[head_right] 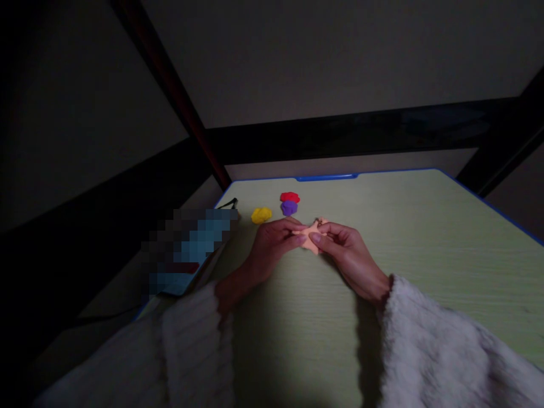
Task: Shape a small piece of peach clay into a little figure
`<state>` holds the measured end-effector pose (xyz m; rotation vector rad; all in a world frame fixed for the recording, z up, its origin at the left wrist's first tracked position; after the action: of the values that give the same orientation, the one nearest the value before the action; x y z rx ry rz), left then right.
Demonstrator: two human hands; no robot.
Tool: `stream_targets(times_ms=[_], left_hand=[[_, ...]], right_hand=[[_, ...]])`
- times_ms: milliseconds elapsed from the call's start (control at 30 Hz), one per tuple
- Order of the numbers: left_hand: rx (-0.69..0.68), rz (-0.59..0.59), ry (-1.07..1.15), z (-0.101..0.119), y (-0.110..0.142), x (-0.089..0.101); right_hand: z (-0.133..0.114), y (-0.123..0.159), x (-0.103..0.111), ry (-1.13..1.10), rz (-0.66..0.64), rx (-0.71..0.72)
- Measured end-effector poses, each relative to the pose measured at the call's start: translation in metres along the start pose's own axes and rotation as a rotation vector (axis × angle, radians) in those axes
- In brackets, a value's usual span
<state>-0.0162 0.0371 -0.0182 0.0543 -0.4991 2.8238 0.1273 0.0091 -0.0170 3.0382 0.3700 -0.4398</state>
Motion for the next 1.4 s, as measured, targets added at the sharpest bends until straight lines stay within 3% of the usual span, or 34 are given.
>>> stream_targets(times_ms=[133,333,533,767,933,1200,1400], left_hand=[[0.000,-0.015,0.044,0.001,0.000,-0.002],[0.002,0.153,0.080,0.004,0.001,0.001],[-0.059,0.055,-0.059,0.006,0.000,0.000],[0.057,0.048,0.017,-0.001,-0.003,0.001],[0.046,-0.074,-0.112,0.004,0.003,-0.008],[0.109,-0.069,-0.023,0.002,0.001,-0.008],[0.107,-0.145,0.134,0.011,0.003,-0.009]], right_hand=[[0.000,0.000,0.000,-0.016,-0.002,-0.023],[0.001,-0.003,0.000,-0.075,-0.019,-0.015],[0.003,-0.003,0.002,-0.097,-0.010,-0.024],[0.001,-0.001,-0.002,-0.046,-0.045,-0.021],[0.001,-0.002,-0.003,-0.023,-0.067,-0.022],[-0.001,-0.002,-0.005,-0.107,-0.100,-0.049],[-0.002,0.000,-0.004,-0.206,-0.073,-0.158]])
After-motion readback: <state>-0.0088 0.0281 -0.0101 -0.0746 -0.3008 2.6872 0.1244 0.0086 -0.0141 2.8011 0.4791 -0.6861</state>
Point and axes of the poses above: each hand's wrist, its own y-axis away from the middle knuckle, its own x-axis out of the back of the hand, z = x × y, the point moved 3 cm from there along -y, towards the middle knuckle, and after that the axes turned 2 degrees about -x, right-handed, at the moved point
